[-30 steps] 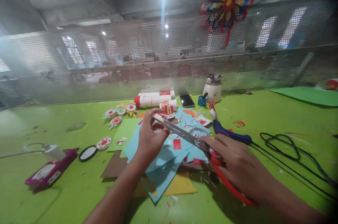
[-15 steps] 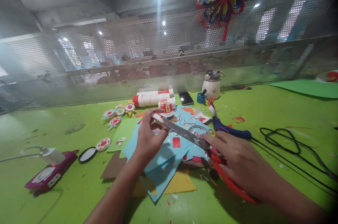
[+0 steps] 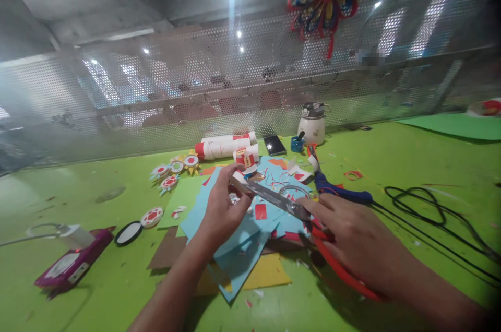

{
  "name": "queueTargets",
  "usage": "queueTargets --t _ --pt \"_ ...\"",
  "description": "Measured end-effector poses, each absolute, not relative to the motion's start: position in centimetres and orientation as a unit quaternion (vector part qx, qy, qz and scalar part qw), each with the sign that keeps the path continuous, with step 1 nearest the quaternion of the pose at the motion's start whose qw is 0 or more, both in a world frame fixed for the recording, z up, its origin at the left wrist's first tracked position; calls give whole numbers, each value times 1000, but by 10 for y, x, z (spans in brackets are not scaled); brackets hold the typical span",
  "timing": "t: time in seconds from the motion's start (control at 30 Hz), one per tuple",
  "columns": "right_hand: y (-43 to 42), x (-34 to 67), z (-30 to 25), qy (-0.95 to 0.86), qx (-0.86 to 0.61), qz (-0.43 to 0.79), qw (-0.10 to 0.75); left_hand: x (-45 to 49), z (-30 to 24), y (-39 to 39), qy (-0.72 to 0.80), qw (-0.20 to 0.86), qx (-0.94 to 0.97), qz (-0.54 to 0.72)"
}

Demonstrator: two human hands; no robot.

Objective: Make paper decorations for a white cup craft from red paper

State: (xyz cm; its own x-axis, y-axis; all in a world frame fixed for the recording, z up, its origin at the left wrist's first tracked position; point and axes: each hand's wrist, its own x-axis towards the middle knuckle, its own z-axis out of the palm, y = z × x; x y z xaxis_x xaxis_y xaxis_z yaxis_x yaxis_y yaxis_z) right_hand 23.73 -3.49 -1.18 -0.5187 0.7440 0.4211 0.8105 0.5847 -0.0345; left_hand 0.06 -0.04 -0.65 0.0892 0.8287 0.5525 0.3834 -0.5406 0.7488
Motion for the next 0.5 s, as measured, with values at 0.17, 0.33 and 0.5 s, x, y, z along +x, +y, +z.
queueTargets --t 0.17,0.33,0.5 --pt "-35 238 -11 -868 -446 -93 200 2 -10 0 410 259 710 510" --pt "-36 241 -9 -869 -448 -91 189 0 -9 1 445 236 716 483" --pt "-37 243 -7 -871 -454 -84 168 -2 -9 1 467 173 739 454"
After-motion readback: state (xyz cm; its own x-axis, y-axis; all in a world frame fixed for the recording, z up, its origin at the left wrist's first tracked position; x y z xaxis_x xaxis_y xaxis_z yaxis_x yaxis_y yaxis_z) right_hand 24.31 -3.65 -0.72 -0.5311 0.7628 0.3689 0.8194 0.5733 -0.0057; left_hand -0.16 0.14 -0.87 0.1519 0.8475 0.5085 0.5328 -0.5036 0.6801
